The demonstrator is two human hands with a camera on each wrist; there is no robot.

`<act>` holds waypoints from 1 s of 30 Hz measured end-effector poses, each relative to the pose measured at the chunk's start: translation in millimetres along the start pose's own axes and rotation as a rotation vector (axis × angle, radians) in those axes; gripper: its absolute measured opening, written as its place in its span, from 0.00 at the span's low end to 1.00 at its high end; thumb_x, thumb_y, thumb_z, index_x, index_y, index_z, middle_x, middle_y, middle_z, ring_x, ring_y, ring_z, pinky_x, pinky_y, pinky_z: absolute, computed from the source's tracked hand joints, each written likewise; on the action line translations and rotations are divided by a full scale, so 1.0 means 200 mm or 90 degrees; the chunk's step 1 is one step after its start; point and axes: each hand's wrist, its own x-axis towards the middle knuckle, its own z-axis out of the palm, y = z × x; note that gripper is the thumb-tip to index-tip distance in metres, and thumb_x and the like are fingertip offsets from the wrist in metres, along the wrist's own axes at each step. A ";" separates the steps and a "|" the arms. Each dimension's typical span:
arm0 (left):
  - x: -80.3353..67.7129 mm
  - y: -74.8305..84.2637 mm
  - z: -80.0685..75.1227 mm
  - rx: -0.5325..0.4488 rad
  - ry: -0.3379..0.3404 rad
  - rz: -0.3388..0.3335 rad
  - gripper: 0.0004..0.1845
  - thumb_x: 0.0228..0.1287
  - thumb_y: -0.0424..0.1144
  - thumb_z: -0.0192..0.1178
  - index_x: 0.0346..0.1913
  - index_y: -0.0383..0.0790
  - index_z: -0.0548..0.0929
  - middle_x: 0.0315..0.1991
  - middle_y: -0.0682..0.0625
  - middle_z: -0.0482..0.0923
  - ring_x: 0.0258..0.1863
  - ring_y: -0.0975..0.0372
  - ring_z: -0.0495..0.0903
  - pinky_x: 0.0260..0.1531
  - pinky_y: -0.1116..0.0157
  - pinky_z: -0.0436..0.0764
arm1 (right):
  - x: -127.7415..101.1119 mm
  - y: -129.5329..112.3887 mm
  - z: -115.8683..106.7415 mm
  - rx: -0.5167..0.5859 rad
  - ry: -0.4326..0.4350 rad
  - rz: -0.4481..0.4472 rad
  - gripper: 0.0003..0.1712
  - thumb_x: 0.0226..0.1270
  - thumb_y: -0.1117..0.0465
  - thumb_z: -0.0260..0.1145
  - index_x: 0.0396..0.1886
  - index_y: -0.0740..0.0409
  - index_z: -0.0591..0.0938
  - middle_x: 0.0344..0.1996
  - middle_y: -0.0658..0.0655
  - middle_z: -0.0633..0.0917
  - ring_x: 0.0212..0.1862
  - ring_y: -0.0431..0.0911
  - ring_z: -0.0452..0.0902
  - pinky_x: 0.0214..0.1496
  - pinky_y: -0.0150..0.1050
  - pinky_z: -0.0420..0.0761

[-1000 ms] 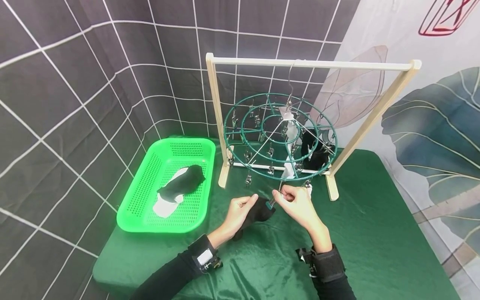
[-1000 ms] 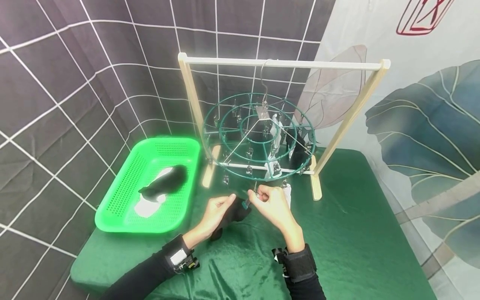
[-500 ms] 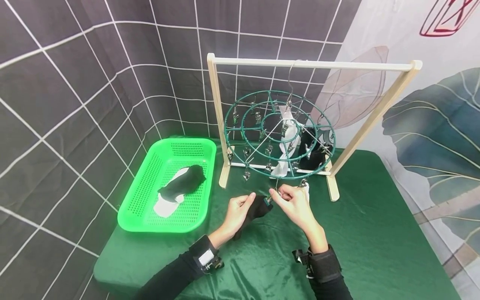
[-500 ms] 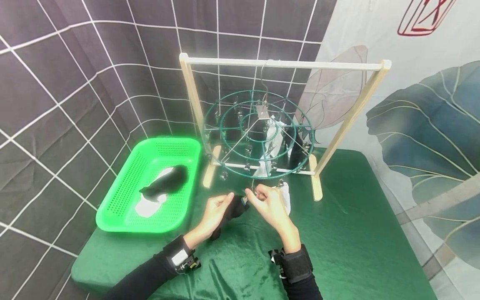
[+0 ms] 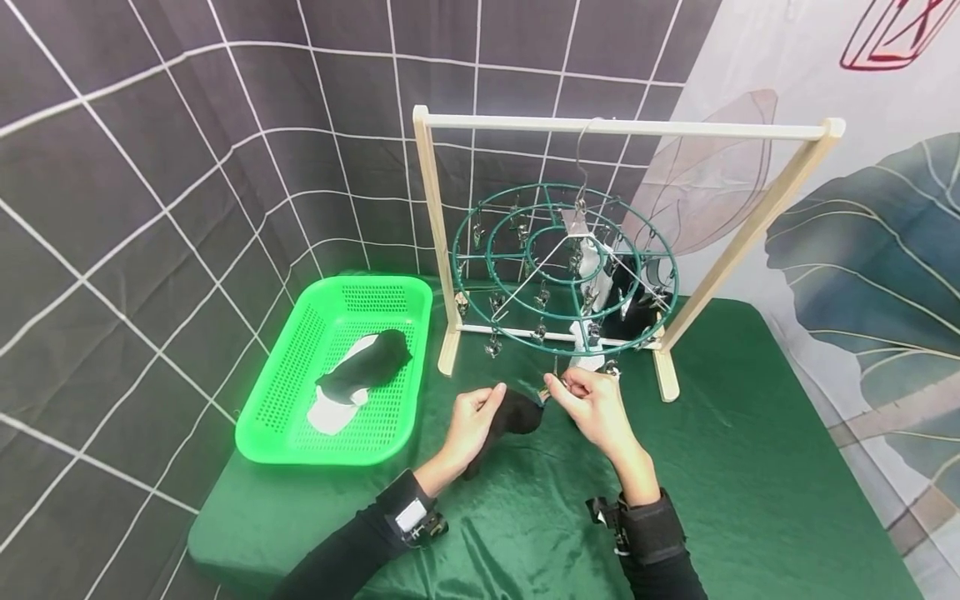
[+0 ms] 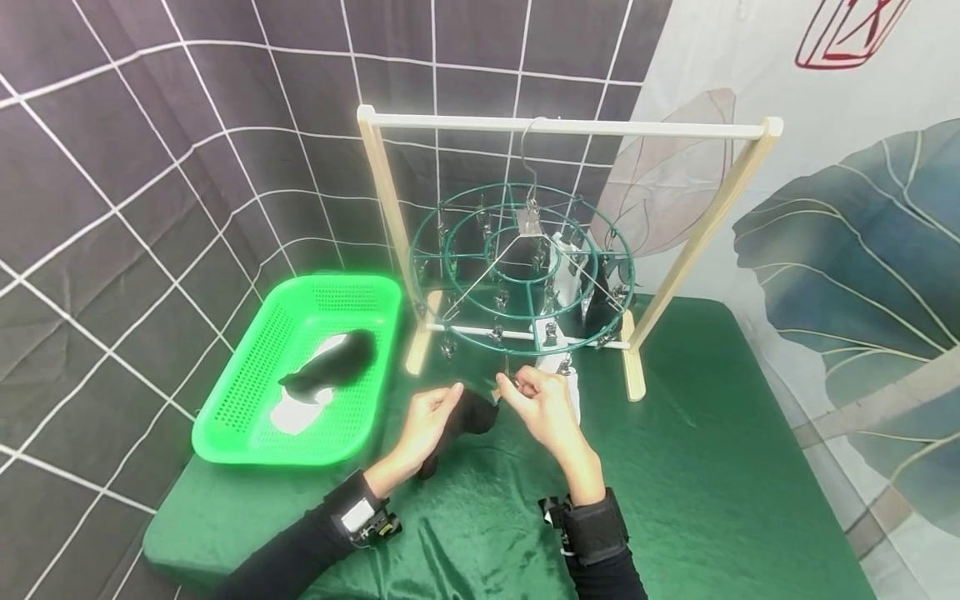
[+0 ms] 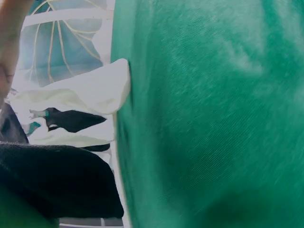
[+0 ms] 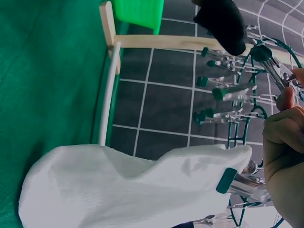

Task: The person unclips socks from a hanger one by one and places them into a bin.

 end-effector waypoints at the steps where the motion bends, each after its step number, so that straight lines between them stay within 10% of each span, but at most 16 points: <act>1: 0.00 0.01 -0.01 0.009 0.004 0.008 0.29 0.74 0.42 0.60 0.14 0.35 0.65 0.14 0.55 0.58 0.16 0.71 0.55 0.20 0.73 0.55 | 0.00 0.00 0.00 0.001 0.000 0.003 0.27 0.59 0.68 0.72 0.13 0.56 0.62 0.16 0.39 0.54 0.21 0.29 0.45 0.24 0.26 0.46; 10: 0.04 0.18 -0.18 0.121 0.040 0.052 0.28 0.76 0.42 0.57 0.14 0.44 0.62 0.13 0.57 0.56 0.15 0.69 0.54 0.19 0.72 0.55 | 0.00 0.01 -0.02 0.011 -0.011 0.039 0.26 0.60 0.65 0.72 0.13 0.54 0.64 0.14 0.39 0.55 0.20 0.28 0.47 0.24 0.27 0.47; 18: 0.23 0.34 -0.49 0.295 -0.065 0.053 0.21 0.78 0.43 0.52 0.23 0.40 0.75 0.17 0.52 0.67 0.18 0.61 0.65 0.22 0.66 0.69 | 0.00 0.02 -0.02 0.003 -0.013 0.030 0.27 0.58 0.64 0.72 0.12 0.54 0.63 0.13 0.40 0.55 0.19 0.29 0.47 0.25 0.28 0.49; 24: 0.45 0.27 -0.74 0.483 -0.055 0.040 0.20 0.81 0.40 0.43 0.40 0.30 0.81 0.35 0.35 0.82 0.38 0.44 0.83 0.44 0.48 0.81 | 0.00 0.01 -0.03 0.002 -0.022 0.073 0.28 0.60 0.62 0.72 0.12 0.54 0.62 0.13 0.40 0.55 0.19 0.29 0.48 0.31 0.33 0.53; 30: 0.58 0.08 -0.89 0.662 -0.099 -0.002 0.18 0.80 0.35 0.42 0.32 0.29 0.76 0.33 0.30 0.81 0.39 0.36 0.83 0.43 0.43 0.82 | 0.00 0.00 -0.03 0.008 -0.038 0.091 0.28 0.61 0.62 0.72 0.12 0.53 0.63 0.14 0.39 0.54 0.19 0.30 0.48 0.36 0.39 0.57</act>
